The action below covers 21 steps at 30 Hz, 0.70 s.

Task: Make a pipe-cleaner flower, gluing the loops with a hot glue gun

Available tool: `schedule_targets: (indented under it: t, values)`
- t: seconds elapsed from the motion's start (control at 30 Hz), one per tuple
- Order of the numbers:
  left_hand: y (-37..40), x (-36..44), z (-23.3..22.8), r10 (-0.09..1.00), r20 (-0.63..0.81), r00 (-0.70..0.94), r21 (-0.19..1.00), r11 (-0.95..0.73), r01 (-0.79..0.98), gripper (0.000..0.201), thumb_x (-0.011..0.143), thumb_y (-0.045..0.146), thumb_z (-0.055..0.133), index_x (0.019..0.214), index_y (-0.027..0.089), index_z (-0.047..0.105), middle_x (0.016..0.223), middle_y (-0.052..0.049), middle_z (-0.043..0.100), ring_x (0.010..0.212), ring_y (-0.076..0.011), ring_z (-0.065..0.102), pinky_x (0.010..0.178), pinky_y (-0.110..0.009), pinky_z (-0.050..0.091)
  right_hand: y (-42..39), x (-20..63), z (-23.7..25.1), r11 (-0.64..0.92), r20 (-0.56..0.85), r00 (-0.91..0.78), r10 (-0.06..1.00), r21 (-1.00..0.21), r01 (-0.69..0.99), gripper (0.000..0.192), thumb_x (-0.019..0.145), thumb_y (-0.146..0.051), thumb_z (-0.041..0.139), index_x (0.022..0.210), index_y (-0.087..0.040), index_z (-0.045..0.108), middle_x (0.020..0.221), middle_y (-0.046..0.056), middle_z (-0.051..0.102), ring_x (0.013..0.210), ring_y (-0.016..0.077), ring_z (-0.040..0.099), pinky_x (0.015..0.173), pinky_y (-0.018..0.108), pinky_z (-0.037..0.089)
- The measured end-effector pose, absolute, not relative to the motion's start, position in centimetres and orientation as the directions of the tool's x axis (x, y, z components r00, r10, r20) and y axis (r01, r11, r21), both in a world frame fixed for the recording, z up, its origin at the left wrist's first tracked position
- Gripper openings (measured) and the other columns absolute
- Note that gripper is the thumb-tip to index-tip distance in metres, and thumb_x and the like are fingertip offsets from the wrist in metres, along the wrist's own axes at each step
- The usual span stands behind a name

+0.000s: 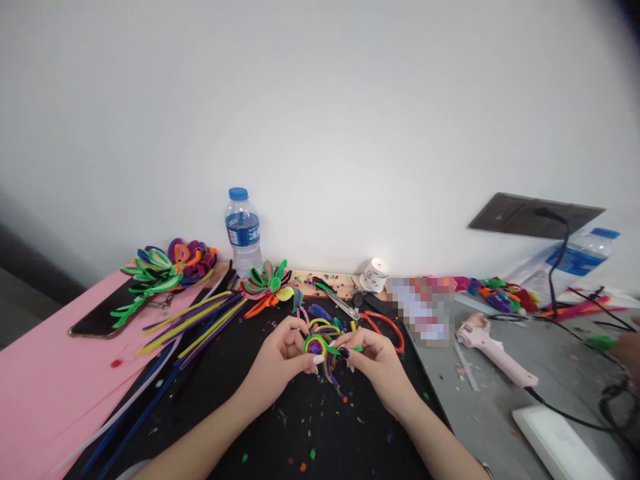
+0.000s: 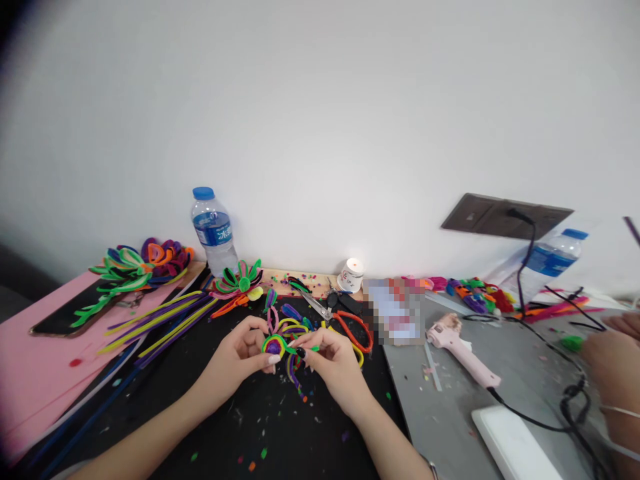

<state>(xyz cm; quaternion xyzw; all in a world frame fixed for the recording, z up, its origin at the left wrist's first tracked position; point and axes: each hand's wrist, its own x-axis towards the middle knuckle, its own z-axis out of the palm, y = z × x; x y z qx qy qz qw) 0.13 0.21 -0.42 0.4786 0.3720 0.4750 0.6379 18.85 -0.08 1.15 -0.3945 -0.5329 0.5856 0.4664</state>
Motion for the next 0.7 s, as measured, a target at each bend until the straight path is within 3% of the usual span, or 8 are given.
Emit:
schedule_targets:
  t: [0.7]
  values:
    - [0.15, 0.11, -0.30, 0.964, -0.011, 0.266, 0.970, 0.076, -0.233, 0.031, 0.068, 0.016, 0.068, 0.087, 0.021, 0.045, 0.054, 0.010, 0.054, 0.050, -0.0106, 0.058, 0.052, -0.022, 0.045, -0.04, 18.82, 1.41, 0.004, 0.022, -0.240, 0.971, -0.997, -0.079, 0.011, 0.071, -0.022, 0.068, 0.065, -0.019, 0.059, 0.080, 0.004, 0.069, 0.066, 0.0141, 0.059, 0.053, 0.023, 0.043]
